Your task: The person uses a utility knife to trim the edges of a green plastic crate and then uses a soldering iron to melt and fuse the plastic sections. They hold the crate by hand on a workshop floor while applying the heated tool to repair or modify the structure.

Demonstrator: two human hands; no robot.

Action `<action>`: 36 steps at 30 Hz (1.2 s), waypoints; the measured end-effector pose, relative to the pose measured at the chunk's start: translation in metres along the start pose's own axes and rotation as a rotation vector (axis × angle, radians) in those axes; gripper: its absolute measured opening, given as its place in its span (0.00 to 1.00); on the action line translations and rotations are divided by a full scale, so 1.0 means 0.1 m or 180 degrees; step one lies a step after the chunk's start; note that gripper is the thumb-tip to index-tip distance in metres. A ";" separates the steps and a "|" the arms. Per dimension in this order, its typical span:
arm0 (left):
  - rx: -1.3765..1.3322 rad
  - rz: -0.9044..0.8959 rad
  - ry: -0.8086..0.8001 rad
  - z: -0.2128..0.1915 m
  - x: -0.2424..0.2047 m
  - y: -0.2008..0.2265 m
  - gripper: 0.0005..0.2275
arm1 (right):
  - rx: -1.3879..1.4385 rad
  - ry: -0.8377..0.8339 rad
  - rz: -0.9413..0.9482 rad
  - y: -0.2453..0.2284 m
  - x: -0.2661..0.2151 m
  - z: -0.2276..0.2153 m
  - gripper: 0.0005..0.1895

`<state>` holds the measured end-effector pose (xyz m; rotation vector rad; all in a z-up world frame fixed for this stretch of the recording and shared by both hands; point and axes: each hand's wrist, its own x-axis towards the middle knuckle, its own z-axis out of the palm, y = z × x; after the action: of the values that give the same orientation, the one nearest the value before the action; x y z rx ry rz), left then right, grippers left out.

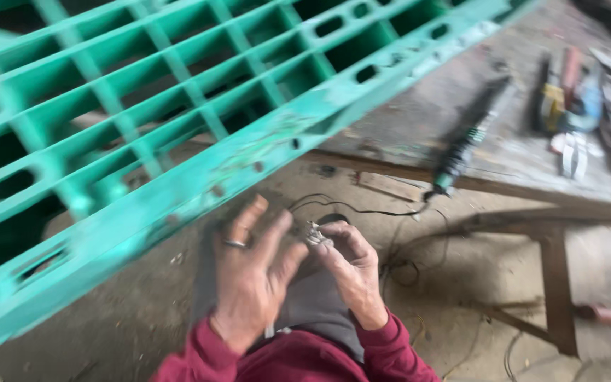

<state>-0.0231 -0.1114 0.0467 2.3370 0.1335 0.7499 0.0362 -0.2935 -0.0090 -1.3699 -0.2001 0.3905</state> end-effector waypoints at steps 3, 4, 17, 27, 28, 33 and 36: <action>-0.2054 -0.0285 -0.0541 0.43 0.08 0.38 0.20 | 0.0255 0.0375 -0.0308 -0.16 0.10 -0.17 0.11; -0.2047 -0.0239 -0.0457 0.55 0.12 0.44 0.19 | 0.0241 0.0417 -0.0397 -0.23 0.11 -0.24 0.09; -0.1946 0.0293 -0.0449 1.88 1.42 0.86 0.12 | -0.3029 0.1707 -0.0501 -1.10 0.85 -1.70 0.28; -0.1147 0.1205 -0.0677 2.83 2.16 0.90 0.24 | -0.0786 0.1777 0.0010 -0.80 1.13 -1.76 0.41; -0.1334 0.1044 -0.0517 2.77 2.08 0.89 0.21 | -0.0499 0.1804 -0.0036 -0.75 1.12 -1.78 0.40; -0.2021 -0.0262 0.0046 2.02 0.98 0.62 0.10 | 0.0857 0.1878 0.0022 -0.62 0.85 -1.82 0.21; -0.1827 -0.1273 0.0294 1.52 0.20 0.17 0.09 | 0.1323 0.1791 0.0261 -0.68 0.72 -1.82 0.19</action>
<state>0.0757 -0.2055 -0.0255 1.6630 0.3628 0.5955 0.1793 -0.4421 0.0154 -1.0289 0.3849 0.0922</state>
